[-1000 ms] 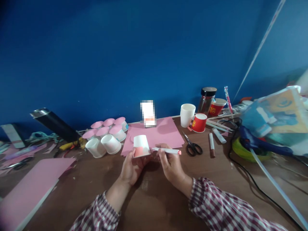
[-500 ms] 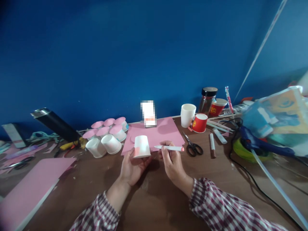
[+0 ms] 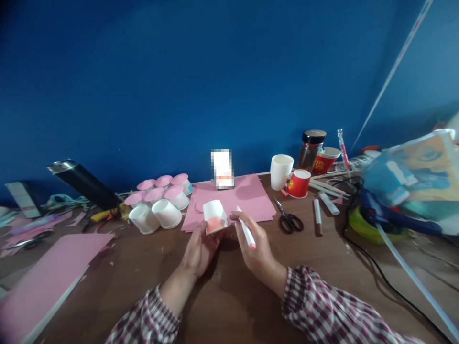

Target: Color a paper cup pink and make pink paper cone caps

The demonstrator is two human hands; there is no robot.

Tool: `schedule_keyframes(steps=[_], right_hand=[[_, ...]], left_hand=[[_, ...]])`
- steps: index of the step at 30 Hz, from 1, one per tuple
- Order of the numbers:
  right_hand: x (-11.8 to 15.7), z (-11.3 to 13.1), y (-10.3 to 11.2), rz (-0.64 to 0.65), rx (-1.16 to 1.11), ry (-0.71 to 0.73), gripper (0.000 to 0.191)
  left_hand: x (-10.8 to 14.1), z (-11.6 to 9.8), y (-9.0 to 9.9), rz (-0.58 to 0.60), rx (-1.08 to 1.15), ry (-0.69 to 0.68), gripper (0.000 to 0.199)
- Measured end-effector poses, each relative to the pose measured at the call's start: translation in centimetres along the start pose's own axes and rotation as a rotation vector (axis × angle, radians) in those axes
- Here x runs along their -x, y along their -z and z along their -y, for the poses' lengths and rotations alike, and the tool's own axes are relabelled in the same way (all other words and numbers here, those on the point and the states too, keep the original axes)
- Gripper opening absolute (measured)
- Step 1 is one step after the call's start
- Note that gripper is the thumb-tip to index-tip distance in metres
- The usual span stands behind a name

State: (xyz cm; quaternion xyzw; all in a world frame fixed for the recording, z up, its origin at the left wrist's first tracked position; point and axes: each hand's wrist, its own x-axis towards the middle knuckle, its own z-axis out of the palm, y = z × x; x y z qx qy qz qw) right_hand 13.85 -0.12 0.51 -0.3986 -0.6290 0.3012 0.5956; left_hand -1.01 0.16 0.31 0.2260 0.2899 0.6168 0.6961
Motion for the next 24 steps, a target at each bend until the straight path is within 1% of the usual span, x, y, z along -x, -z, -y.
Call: schedule_keyframes(steps=[2,4,7,9,11,13,16,18,21,24], right_hand=[[0.0,0.26,0.14,-0.035,0.063,0.086,0.024],[0.07,0.48,0.25,-0.033,0.134,0.14,0.021],[0.39,0.58,0.27,0.073,0.23,0.18,0.022],[0.6,0.45,0.21,0.153,0.269,0.21,0.028],[0.68,0.24,0.16,0.183,0.291,0.238,0.033],[0.57,0.06,0.16,0.189,0.298,0.239,0.035],[0.21,0.01,0.25,0.185,0.294,0.213,0.032],[-0.03,0.07,0.33,0.169,0.291,0.194,0.029],[-0.22,0.12,0.38,0.144,0.287,0.163,0.027],[-0.26,0.04,0.34,0.125,0.276,0.118,0.026]], left_hand=[[0.02,0.22,0.14,0.014,-0.056,-0.048,0.026],[0.05,0.41,0.25,0.017,-0.112,-0.099,0.027],[0.1,0.55,0.27,0.0,-0.179,-0.137,0.034],[0.15,0.54,0.17,-0.014,-0.208,-0.127,0.038],[0.22,0.45,0.0,-0.017,-0.22,-0.105,0.04],[0.28,0.34,-0.16,0.005,-0.218,-0.105,0.039],[0.25,0.25,-0.2,0.032,-0.205,-0.13,0.036],[0.13,0.25,-0.01,0.003,-0.188,-0.123,0.036],[-0.1,0.24,0.38,-0.079,-0.165,-0.098,0.032],[-0.27,0.14,0.52,-0.127,-0.161,-0.087,0.036]])
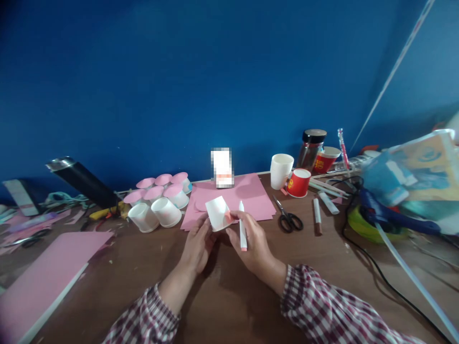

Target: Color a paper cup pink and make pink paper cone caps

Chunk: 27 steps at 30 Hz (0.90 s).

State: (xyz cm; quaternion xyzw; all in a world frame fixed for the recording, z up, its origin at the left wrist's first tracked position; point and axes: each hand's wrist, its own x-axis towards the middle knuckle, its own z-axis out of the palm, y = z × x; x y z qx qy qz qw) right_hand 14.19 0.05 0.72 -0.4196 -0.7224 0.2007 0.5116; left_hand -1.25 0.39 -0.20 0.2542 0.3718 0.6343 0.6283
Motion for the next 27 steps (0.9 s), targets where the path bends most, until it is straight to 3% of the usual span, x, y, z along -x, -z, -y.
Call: schedule_keyframes(steps=[9,14,22,27], right_hand=[[-0.1,-0.4,-0.3,0.006,-0.067,-0.106,0.019],[-0.2,-0.3,-0.4,-0.002,-0.113,-0.103,0.02],[0.2,-0.9,-0.5,0.013,-0.138,-0.124,0.02],[0.1,-1.1,-0.8,0.009,-0.164,-0.135,0.021]], left_hand=[[0.2,-0.1,-0.6,0.007,0.02,-0.026,0.032],[0.6,-0.1,-0.6,0.111,0.033,-0.009,0.032],[0.5,0.1,-0.5,0.175,0.064,0.034,0.031],[0.6,-0.1,-0.5,0.137,0.083,0.062,0.033]])
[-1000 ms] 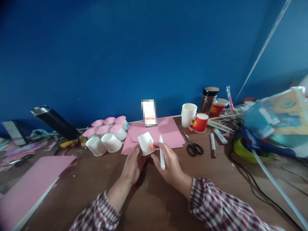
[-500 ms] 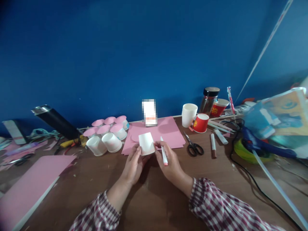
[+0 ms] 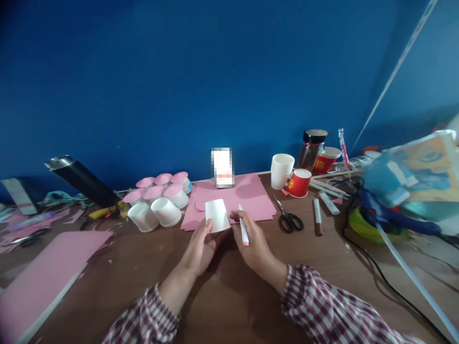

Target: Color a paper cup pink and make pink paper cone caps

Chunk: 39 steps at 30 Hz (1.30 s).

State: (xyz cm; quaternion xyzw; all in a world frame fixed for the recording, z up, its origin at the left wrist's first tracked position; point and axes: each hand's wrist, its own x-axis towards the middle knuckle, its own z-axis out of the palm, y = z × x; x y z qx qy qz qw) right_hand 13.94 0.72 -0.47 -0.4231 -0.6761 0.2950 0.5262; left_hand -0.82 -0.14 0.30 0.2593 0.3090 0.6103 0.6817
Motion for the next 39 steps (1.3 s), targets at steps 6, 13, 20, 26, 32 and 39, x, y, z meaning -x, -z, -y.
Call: schedule_keyframes(steps=[6,13,20,26,32,39], right_hand=[[0.3,1.0,0.1,-0.144,-0.094,0.031,0.022],[1.1,2.0,1.0,-0.114,0.091,0.237,0.023],[1.8,1.9,0.6,-0.053,0.008,0.124,0.017],[1.9,1.8,0.6,-0.024,0.013,0.129,0.017],[1.7,1.9,0.8,-0.004,0.104,0.233,0.011],[1.6,2.3,0.6,0.017,0.117,0.267,0.011]], left_hand=[[-0.1,-0.1,0.2,-0.048,0.052,0.049,0.029],[-0.1,-0.1,-0.3,-0.018,0.031,0.061,0.039],[-0.3,0.2,0.0,-0.053,-0.031,0.024,0.041],[-0.4,0.2,-0.2,-0.074,-0.033,0.014,0.044],[-0.5,0.3,0.0,-0.111,-0.041,0.04,0.045],[-0.5,0.4,0.1,-0.115,-0.072,0.034,0.047]])
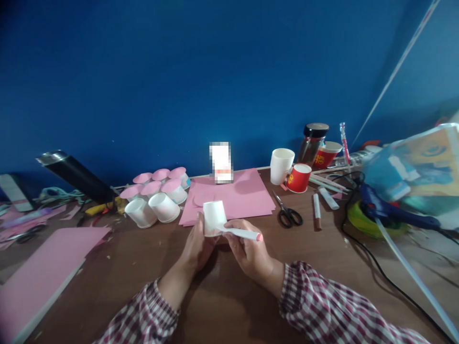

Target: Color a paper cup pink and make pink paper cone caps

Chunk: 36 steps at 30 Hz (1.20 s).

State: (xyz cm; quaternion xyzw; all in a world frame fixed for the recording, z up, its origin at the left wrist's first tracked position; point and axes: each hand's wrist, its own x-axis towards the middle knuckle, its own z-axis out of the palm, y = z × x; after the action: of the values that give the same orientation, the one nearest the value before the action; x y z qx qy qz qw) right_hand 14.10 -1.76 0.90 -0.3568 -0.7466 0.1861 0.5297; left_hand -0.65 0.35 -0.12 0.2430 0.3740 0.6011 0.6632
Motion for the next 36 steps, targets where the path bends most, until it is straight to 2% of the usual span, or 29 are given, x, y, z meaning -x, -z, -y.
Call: schedule_keyframes(steps=[6,23,32,36], right_hand=[[-0.05,0.11,0.05,0.013,0.012,-0.006,0.01],[-0.03,0.16,0.01,0.016,-0.005,-0.032,0.01],[-0.18,0.32,0.11,0.012,0.038,-0.017,0.012],[-0.14,0.12,0.02,0.012,0.027,-0.015,0.011]], left_hand=[[-0.06,0.16,0.23,0.036,-0.003,0.006,0.047],[-0.03,0.07,-0.06,-0.013,0.009,0.006,0.048],[0.25,0.08,0.24,0.071,-0.017,-0.015,0.046],[0.45,0.0,0.09,0.058,-0.061,-0.025,0.046]])
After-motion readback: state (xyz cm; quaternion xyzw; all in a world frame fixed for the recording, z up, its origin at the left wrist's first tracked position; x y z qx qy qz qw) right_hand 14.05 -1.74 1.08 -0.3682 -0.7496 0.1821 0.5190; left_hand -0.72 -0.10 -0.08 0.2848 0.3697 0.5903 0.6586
